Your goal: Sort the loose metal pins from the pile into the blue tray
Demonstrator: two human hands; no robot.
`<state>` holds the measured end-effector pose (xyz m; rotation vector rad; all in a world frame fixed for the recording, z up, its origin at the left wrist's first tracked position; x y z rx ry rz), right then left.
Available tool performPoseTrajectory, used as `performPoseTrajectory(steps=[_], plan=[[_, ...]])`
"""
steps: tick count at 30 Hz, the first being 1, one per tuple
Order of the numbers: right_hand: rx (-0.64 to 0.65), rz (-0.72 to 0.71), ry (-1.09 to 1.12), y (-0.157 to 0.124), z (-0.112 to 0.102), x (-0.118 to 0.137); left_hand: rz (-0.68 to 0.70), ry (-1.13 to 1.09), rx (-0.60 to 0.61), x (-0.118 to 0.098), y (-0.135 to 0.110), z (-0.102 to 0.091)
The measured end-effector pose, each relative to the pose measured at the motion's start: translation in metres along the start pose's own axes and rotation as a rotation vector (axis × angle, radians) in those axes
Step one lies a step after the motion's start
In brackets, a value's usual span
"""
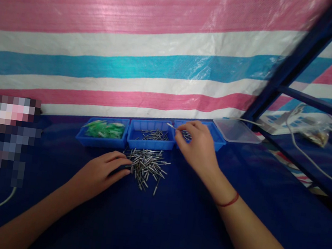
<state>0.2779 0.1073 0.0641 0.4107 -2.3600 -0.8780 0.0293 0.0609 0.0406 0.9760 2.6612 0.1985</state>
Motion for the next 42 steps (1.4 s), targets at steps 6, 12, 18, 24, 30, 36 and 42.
performPoseTrajectory(steps=[6,12,18,24,30,36,42], plan=[[-0.045,0.18,-0.343,0.004,-0.013,-0.031,0.004,0.126,0.091,0.003,-0.001,0.0],[0.093,-0.015,-0.128,-0.006,0.004,0.016,-0.023,0.135,0.127,0.0,0.002,0.004],[0.29,-0.125,0.05,-0.021,0.023,0.048,-0.056,0.157,0.126,0.005,0.002,0.003],[0.377,-0.191,0.228,-0.033,0.034,0.066,-0.138,-0.117,-0.023,0.01,0.005,-0.012],[0.282,-0.052,0.596,-0.037,0.035,0.073,-0.232,-0.386,-0.061,0.003,0.006,-0.004],[0.266,0.016,0.717,-0.037,0.034,0.074,-0.244,-0.483,-0.062,-0.001,0.006,0.002],[0.248,0.009,0.736,-0.036,0.032,0.077,-0.2,-0.475,-0.064,-0.003,0.006,0.002]])
Point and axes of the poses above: each hand's wrist, its own y-axis towards the middle knuckle, its own z-axis out of the palm, x = y × z, the point moved 4 cm from there along y, towards the middle knuckle, and after that the axes turned 5 degrees about y, right-handed, at the moved point
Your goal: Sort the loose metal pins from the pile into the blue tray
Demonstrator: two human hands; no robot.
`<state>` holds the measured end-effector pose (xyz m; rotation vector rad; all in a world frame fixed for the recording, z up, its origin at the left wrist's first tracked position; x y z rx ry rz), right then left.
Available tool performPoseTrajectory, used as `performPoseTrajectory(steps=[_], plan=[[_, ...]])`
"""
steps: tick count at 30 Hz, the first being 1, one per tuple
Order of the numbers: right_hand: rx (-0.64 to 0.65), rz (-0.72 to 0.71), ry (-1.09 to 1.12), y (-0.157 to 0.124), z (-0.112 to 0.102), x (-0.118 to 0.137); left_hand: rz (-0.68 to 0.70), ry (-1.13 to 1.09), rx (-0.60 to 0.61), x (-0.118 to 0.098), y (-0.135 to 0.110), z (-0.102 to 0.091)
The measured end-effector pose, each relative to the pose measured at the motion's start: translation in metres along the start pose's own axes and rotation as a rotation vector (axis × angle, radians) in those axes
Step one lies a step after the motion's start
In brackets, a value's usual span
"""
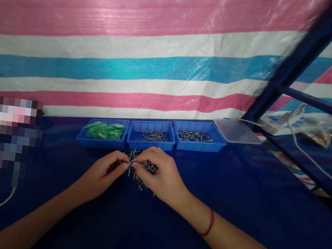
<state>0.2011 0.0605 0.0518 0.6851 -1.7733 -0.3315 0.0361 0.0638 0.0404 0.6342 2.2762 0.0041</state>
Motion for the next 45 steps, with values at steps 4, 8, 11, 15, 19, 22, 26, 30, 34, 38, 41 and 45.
performPoseTrajectory(steps=[4,8,11,15,19,22,26,30,34,38,41,45], plan=[[0.001,-0.019,-0.001,0.0,-0.001,0.003,0.068,0.028,0.006,-0.005,0.0,0.0],[-0.004,-0.035,-0.008,0.0,-0.002,0.002,0.086,0.052,-0.025,-0.005,0.0,0.0],[-0.009,-0.04,-0.017,0.0,-0.001,0.001,0.085,0.063,-0.068,-0.004,-0.001,-0.001],[0.002,-0.023,-0.035,0.001,-0.001,-0.001,0.093,0.098,-0.119,-0.005,-0.003,-0.004],[0.042,-0.005,-0.065,-0.001,0.002,-0.006,0.129,0.151,-0.158,-0.009,-0.004,-0.007],[0.084,-0.012,-0.125,-0.001,0.004,-0.01,0.141,0.195,-0.15,-0.011,-0.005,-0.007],[0.03,-0.054,-0.262,0.007,-0.014,-0.012,0.139,0.317,-0.059,-0.007,-0.004,-0.008],[-0.123,-0.043,-0.659,0.02,-0.064,-0.023,0.171,0.441,0.032,0.003,-0.003,-0.013],[-0.224,0.148,-1.052,0.021,-0.11,-0.047,0.136,0.528,0.059,0.009,-0.004,-0.015],[-0.201,0.188,-1.184,0.017,-0.113,-0.055,0.07,0.581,0.055,0.007,-0.005,-0.009],[-0.158,0.125,-1.112,0.018,-0.096,-0.046,0.046,0.602,0.071,0.006,-0.006,-0.003],[-0.063,0.027,-0.977,0.018,-0.065,-0.027,0.042,0.6,0.085,0.01,-0.006,0.001]])
Point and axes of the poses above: each hand's wrist, its own y-axis towards the middle knuckle, its own z-axis out of the palm, x = y × z, the point moved 4 cm from there along y, towards the middle knuckle, and after that the axes turned 5 degrees about y, right-handed, at the moved point
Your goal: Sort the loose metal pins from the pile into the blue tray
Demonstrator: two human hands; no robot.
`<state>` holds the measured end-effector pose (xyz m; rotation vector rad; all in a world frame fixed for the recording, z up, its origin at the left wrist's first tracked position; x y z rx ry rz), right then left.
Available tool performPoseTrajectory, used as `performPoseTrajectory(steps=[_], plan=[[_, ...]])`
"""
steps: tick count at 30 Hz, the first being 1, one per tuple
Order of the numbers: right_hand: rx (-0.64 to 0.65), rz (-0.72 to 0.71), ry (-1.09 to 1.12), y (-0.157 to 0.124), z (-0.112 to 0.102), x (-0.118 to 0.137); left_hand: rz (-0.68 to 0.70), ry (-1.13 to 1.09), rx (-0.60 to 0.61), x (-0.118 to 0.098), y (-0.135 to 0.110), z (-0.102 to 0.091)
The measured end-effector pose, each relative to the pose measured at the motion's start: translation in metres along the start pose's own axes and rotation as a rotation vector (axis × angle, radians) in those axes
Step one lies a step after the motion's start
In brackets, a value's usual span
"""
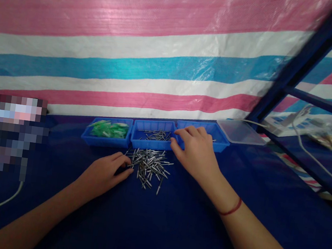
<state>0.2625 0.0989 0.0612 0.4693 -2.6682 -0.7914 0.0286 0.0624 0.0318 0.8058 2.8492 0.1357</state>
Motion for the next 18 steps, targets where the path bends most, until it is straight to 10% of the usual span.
performPoseTrajectory(steps=[18], plan=[[0.312,-0.35,0.512,-0.025,0.023,0.073,0.063,-0.266,-0.251,-0.016,0.0,-0.017]])
Point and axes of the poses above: each hand's wrist, its own y-axis towards the middle knuckle, its own z-axis out of the palm, x = y × z, the point moved 4 cm from there along y, towards the middle knuckle, and after that the axes turned 5 degrees about y, right-handed, at the moved point
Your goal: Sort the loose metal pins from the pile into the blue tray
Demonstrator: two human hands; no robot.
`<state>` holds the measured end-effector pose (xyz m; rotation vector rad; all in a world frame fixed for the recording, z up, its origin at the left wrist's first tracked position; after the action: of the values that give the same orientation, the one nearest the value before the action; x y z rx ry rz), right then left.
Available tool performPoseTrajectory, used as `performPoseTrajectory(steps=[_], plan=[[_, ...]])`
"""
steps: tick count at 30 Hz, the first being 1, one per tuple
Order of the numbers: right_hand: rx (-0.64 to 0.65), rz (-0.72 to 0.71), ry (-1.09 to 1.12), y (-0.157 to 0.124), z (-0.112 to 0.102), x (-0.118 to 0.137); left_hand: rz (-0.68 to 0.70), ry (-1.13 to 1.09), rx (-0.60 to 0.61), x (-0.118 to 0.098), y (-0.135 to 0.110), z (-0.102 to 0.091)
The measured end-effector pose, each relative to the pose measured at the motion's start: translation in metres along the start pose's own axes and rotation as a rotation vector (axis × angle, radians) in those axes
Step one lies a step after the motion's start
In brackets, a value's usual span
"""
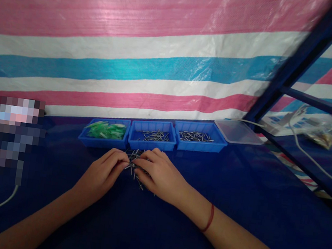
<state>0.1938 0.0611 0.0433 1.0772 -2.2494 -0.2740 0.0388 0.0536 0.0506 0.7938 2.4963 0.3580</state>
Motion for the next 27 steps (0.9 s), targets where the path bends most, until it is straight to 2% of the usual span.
performPoseTrajectory(steps=[5,9,27], plan=[[-0.042,0.036,0.141,0.0007,0.0053,0.0035,-0.109,-0.215,-0.047,-0.0001,-0.0019,0.0002],[-0.108,0.07,0.207,0.0009,0.0054,0.0032,-0.191,-0.317,-0.031,0.0043,-0.002,0.0026],[-0.146,0.101,0.355,0.0027,0.0085,0.0058,-0.161,-0.363,-0.02,0.0046,-0.0019,0.0028]])
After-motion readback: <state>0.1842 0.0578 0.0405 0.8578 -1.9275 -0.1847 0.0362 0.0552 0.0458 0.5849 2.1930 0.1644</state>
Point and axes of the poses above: each hand's wrist, its own y-axis towards the middle knuckle, its own z-axis out of the palm, x = y × z, the point moved 4 cm from there along y, towards the middle knuckle, and after that the axes turned 5 degrees about y, right-handed, at the moved point
